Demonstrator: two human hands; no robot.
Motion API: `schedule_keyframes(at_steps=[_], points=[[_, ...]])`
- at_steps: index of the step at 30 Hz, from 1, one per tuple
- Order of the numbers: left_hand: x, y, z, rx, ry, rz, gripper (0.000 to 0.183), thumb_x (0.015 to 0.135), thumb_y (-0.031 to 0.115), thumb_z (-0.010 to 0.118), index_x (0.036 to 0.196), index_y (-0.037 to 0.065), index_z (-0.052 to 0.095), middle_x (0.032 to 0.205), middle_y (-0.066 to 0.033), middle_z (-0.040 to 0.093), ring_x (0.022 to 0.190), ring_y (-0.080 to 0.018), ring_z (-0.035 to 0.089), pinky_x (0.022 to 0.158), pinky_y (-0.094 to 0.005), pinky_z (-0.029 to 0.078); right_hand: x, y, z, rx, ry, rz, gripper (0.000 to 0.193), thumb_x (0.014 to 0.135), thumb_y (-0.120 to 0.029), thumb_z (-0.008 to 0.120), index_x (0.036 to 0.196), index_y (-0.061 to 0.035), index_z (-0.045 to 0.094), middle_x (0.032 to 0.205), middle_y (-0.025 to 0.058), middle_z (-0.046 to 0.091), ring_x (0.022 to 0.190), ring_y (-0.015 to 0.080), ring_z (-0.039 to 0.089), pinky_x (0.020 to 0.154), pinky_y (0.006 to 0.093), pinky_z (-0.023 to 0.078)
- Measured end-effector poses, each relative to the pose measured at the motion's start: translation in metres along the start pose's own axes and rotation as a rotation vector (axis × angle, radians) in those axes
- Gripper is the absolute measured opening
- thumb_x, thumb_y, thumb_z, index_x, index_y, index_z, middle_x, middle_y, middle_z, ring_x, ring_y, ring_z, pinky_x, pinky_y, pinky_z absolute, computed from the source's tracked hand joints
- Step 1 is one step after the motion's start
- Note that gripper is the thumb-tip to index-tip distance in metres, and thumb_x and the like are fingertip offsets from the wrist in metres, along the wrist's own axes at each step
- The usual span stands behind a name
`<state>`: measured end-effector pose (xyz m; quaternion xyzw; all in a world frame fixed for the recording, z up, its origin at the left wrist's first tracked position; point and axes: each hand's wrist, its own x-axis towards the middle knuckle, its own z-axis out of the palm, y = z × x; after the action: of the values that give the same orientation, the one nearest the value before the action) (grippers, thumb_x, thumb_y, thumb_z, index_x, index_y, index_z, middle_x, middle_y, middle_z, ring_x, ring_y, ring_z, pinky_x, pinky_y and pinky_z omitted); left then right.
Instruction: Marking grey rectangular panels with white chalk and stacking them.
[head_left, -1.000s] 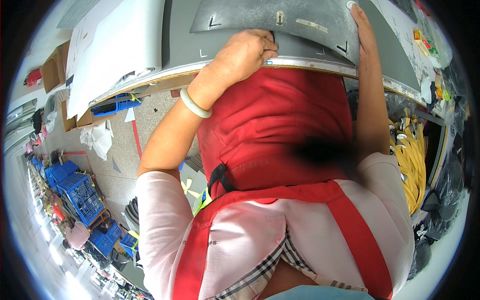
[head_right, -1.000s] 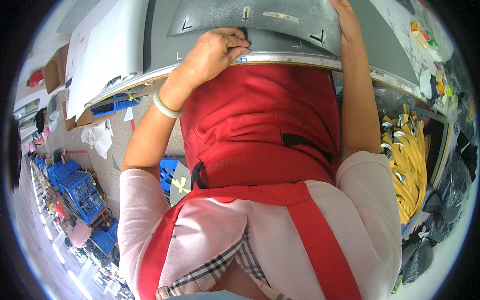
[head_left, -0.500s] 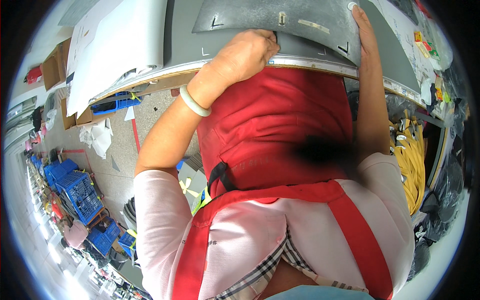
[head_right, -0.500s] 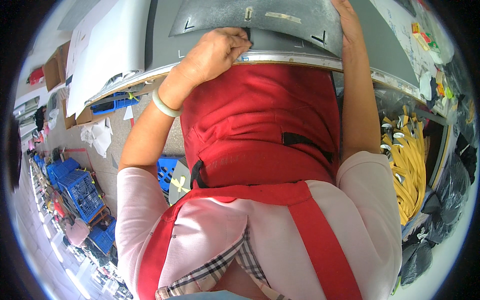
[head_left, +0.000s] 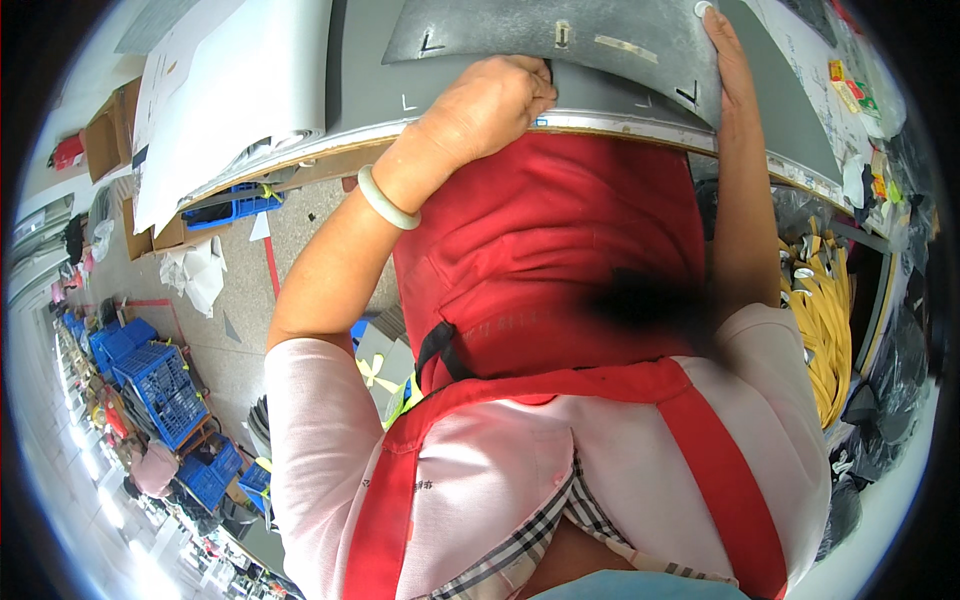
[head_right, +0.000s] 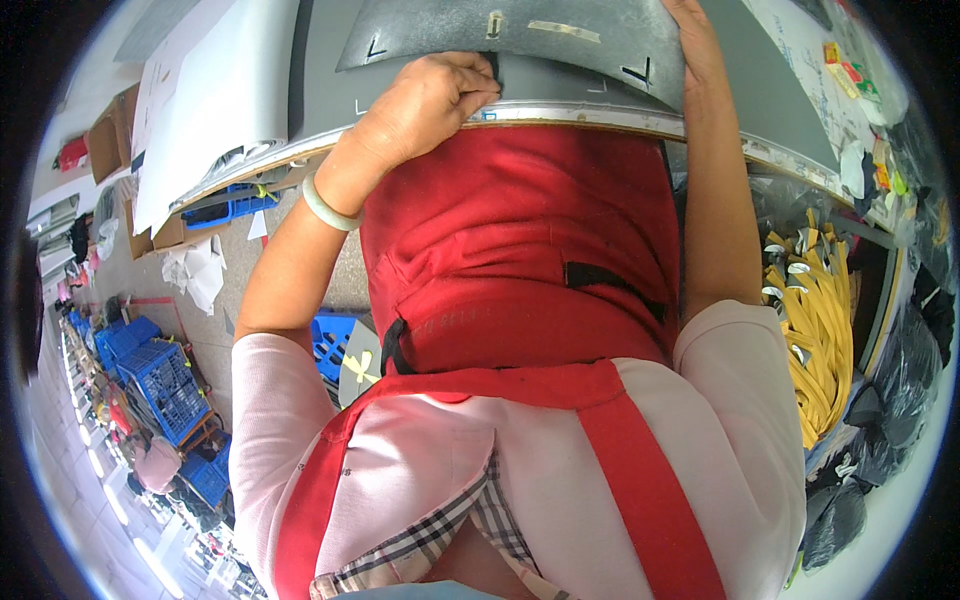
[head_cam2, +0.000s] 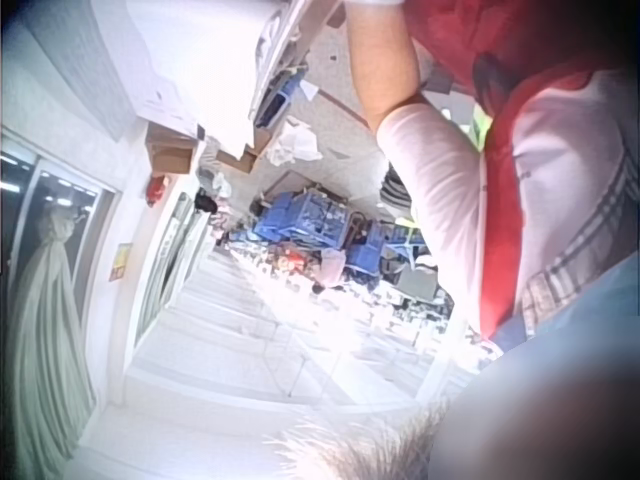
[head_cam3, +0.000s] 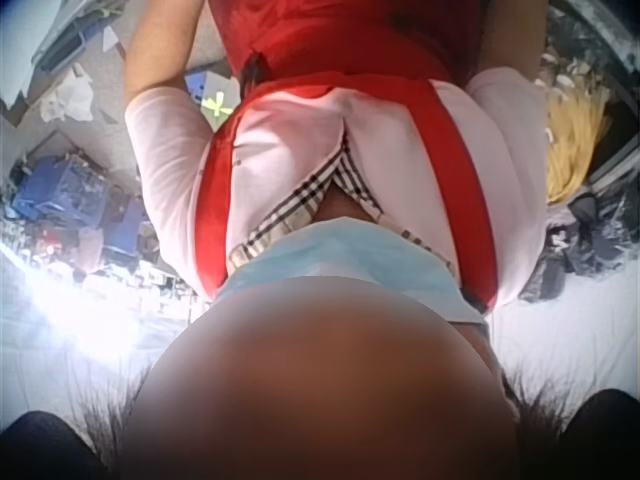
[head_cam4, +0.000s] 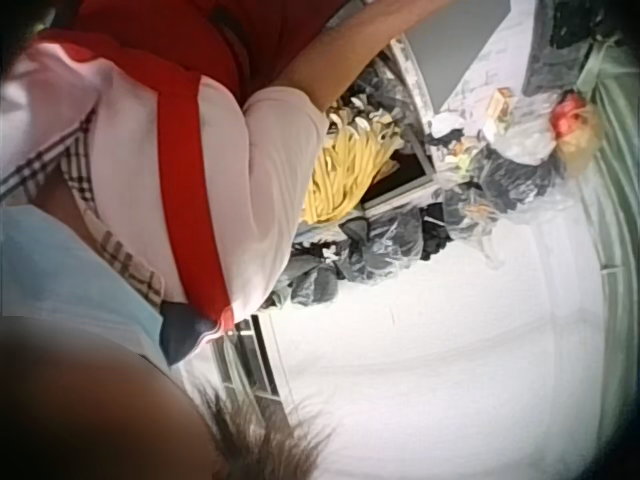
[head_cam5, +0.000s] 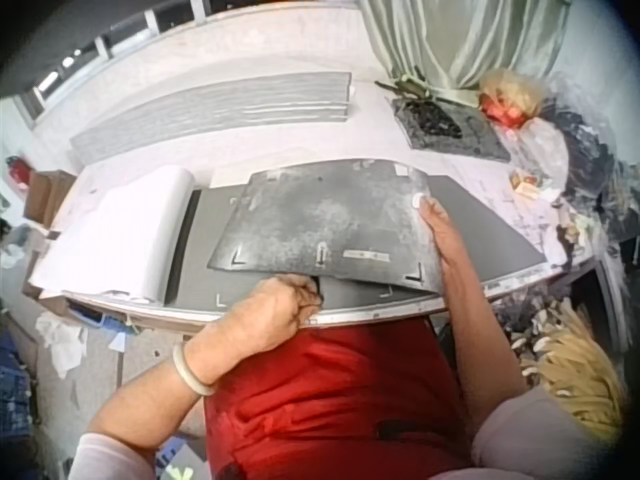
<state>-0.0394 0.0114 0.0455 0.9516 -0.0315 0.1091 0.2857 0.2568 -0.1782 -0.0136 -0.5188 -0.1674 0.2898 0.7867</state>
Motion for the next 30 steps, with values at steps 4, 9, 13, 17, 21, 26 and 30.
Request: schedule_keyframes(at_steps=[4,9,13,17,21,26,30], points=[[0.006,0.007,0.002,0.029,-0.015,0.021,0.012,0.086,0.007,0.067,0.094,-0.001,0.073,0.103,-0.0119,0.07,0.09,-0.0353,0.068,0.081,-0.0412,0.055,0.013,0.012,-0.018,0.483,-0.325,0.096,0.022,0.101,-0.027,0.063,0.115,-0.0095,0.064,0.102,0.0016,0.07,0.089,0.0108,0.067,0.079,0.0257,0.055],[-0.001,0.009,0.003,0.14,-0.039,0.021,0.027,0.083,0.0,0.062,0.11,0.001,0.068,0.109,-0.0162,0.067,0.101,-0.0389,0.064,0.09,-0.0443,0.053,0.006,0.006,-0.003,-0.02,-0.012,0.003,0.021,0.102,-0.027,0.062,0.114,-0.0096,0.064,0.101,0.0016,0.07,0.088,0.0108,0.067,0.078,0.026,0.055],[-0.008,0.009,0.01,0.189,-0.017,0.024,0.036,0.081,-0.002,0.061,0.117,0.002,0.065,0.112,-0.017,0.066,0.107,-0.0398,0.062,0.095,-0.0445,0.051,0.004,0.009,-0.002,0.464,-0.34,0.098,0.023,0.102,-0.027,0.061,0.116,-0.0088,0.064,0.102,0.0018,0.07,0.088,0.011,0.067,0.078,0.0264,0.055],[-0.017,0.015,0.009,0.141,0.091,0.055,0.042,0.08,-0.004,0.06,0.121,0.004,0.064,0.115,-0.0154,0.066,0.109,-0.0375,0.061,0.096,-0.0445,0.051,-0.006,-0.003,0.002,-0.019,-0.066,-0.003,0.025,0.103,-0.026,0.061,0.12,-0.0076,0.064,0.104,0.0024,0.071,0.089,0.0121,0.067,0.079,0.027,0.055],[-0.001,0.021,0.019,0.185,0.107,0.073,0.045,0.081,-0.005,0.059,0.124,0.008,0.065,0.119,-0.0139,0.065,0.11,-0.0358,0.061,0.094,-0.0447,0.051,0.001,-0.003,-0.006,0.018,-0.061,-0.042,0.029,0.103,-0.026,0.061,0.124,-0.0068,0.061,0.105,0.0013,0.07,0.088,0.0134,0.068,0.079,0.0273,0.055],[0.063,0.048,0.058,0.148,0.095,0.189,0.044,0.081,0.002,0.061,0.124,0.008,0.066,0.11,-0.0159,0.068,0.102,-0.0377,0.064,0.09,-0.0448,0.053,-0.016,-0.03,-0.014,0.088,-0.005,0.007,0.034,0.104,-0.028,0.057,0.131,-0.0079,0.055,0.118,0.0102,0.067,0.106,0.0196,0.068,0.091,0.0379,0.059],[0.118,0.062,0.099,0.322,0.327,0.33,0.037,0.084,0.017,0.067,0.118,0.004,0.07,0.09,-0.0174,0.071,0.088,-0.0359,0.068,0.084,-0.0421,0.054,-0.036,-0.061,-0.017,0.138,0.022,0.012,0.036,0.105,-0.028,0.056,0.134,-0.0075,0.054,0.121,0.0109,0.066,0.109,0.0211,0.067,0.093,0.0387,0.058]])
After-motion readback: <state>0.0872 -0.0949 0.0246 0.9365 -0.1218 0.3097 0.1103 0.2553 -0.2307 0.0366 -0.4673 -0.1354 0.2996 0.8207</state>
